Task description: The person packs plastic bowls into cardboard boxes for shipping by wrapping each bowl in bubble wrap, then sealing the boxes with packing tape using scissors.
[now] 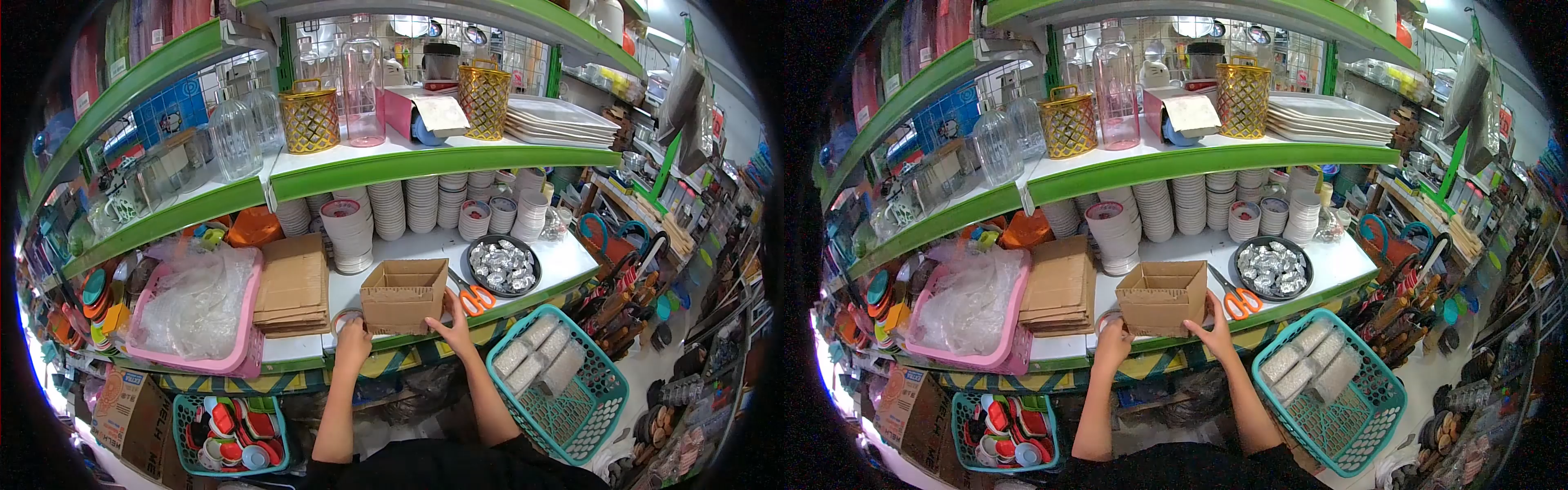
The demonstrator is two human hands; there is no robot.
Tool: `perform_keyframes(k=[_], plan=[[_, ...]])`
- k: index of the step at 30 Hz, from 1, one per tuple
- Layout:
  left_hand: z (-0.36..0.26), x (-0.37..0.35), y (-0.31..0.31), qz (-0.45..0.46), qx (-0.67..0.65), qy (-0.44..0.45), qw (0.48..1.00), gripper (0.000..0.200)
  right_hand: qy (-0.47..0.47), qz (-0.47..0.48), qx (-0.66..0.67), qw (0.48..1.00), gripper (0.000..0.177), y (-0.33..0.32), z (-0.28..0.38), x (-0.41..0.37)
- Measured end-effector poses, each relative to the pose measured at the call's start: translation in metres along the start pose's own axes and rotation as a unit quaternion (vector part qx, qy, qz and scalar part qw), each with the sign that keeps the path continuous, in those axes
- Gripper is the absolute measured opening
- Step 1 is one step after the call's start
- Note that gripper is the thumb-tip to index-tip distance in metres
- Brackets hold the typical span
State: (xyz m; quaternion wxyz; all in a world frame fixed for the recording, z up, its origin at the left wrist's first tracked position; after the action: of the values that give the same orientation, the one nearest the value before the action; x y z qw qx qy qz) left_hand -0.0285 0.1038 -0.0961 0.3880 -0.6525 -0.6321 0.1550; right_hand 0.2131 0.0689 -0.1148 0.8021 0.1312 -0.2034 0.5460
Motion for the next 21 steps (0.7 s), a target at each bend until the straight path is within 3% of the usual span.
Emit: perform_keyframes(k=[8,14,16,21], plan=[[0.003,0.0,0.0,0.032,-0.029,0.006,0.999,0.021,-0.011,0.004,-0.004,1.0,0.088,-0.001,-0.007,0.001],[-0.012,-0.002,-0.016,-0.051,-0.013,0.038,0.998,0.024,-0.017,0.0,-0.016,1.0,0.093,-0.001,-0.005,0.001],[-0.009,-0.001,-0.016,-0.072,-0.111,0.022,0.991,0.026,-0.019,-0.002,-0.019,1.0,0.094,-0.001,-0.006,0.0],[-0.025,-0.003,-0.032,-0.103,-0.151,0.005,0.983,0.031,-0.016,-0.029,-0.062,0.998,0.096,-0.001,0.014,-0.004]])
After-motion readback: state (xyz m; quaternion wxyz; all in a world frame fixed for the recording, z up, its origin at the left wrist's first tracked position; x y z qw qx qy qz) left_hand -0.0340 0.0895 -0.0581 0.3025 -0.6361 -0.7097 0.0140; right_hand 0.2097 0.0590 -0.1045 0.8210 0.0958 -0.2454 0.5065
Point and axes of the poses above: each hand's wrist, its own x-axis towards the middle knuckle, its own y-axis out of the palm, z = x × y, the point moved 3 cm from there along x, towards the middle knuckle, and after that the axes turned 7 degrees about -z, right-handed, at the moved point
